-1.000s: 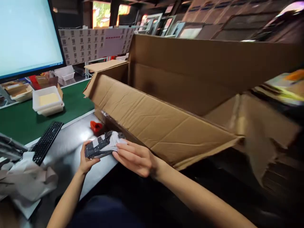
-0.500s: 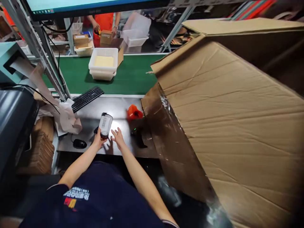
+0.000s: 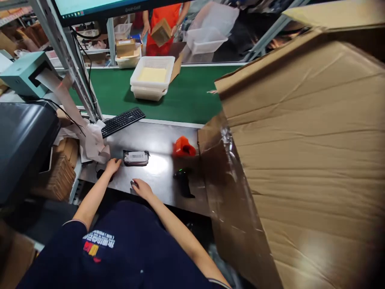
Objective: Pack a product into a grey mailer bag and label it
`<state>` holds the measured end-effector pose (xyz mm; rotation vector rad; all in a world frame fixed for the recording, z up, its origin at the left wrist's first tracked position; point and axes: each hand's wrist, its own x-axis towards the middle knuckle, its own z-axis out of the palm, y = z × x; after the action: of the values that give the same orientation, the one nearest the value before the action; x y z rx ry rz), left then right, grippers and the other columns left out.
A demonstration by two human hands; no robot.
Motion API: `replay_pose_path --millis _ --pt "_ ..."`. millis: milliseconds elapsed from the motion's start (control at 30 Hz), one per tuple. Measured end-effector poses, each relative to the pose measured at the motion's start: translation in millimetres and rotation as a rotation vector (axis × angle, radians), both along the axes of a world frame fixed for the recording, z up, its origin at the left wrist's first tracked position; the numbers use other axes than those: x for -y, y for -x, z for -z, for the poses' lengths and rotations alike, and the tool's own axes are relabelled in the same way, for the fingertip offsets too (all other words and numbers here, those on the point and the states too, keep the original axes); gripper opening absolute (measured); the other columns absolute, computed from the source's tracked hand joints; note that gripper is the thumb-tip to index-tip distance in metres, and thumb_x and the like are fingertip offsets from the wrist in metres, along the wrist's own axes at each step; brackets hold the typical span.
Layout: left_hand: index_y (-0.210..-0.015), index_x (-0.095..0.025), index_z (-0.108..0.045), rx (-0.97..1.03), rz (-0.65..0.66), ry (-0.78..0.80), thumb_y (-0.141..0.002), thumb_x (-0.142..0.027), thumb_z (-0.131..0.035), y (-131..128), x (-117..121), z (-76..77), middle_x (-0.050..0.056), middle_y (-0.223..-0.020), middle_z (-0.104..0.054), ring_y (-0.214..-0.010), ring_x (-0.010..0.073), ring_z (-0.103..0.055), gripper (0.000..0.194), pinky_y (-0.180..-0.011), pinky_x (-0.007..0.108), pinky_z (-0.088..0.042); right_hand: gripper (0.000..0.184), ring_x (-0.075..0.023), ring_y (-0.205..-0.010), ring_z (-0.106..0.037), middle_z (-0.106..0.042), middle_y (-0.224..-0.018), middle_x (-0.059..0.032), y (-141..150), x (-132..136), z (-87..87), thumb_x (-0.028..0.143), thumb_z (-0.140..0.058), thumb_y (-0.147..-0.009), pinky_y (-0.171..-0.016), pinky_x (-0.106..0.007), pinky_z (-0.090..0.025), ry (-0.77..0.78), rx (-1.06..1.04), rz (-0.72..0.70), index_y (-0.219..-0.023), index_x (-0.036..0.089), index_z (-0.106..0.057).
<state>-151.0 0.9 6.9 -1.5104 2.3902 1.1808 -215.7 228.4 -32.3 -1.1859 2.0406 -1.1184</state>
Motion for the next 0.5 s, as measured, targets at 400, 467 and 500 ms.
replay_pose_path --millis 400,467,500 --pt "-0.166 -0.015 -0.036 0.493 0.141 0.214 -0.083 -0.011 -0.052 -202.9 -12.2 38.8 0.013 -0.176 -0.024 -0.163 0.0249 -0.027 0.084 -0.128 0.04 -0.033 0.077 -0.0411 -0.151 -0.046 -0.044 -0.167 -0.0095 -69.3 146.1 57.9 0.022 -0.071 -0.073 -0.12 -0.056 -0.048 -0.013 -0.279 -0.472 -0.147 0.039 -0.058" --pt "-0.168 -0.019 -0.029 0.534 0.185 0.174 -0.081 -0.013 -0.052 -205.0 -3.0 58.7 0.009 -0.177 -0.018 -0.162 0.0197 -0.026 0.091 -0.128 0.036 -0.032 0.078 -0.0411 -0.149 -0.048 -0.049 -0.165 -0.0075 -74.5 147.9 73.9 0.021 -0.067 -0.072 -0.118 -0.058 -0.05 0.016 -0.318 -0.472 -0.147 0.043 -0.058" --pt "-0.169 -0.021 -0.029 0.53 0.187 0.156 -0.08 -0.016 -0.052 -204.5 1.2 65.3 0.009 -0.177 -0.017 -0.162 0.0181 -0.027 0.092 -0.128 0.034 -0.032 0.078 -0.0416 -0.148 -0.05 -0.052 -0.162 -0.0067 -75.0 147.9 78.4 0.023 -0.064 -0.073 -0.116 -0.06 -0.052 0.05 -0.341 -0.453 -0.147 0.046 -0.056"
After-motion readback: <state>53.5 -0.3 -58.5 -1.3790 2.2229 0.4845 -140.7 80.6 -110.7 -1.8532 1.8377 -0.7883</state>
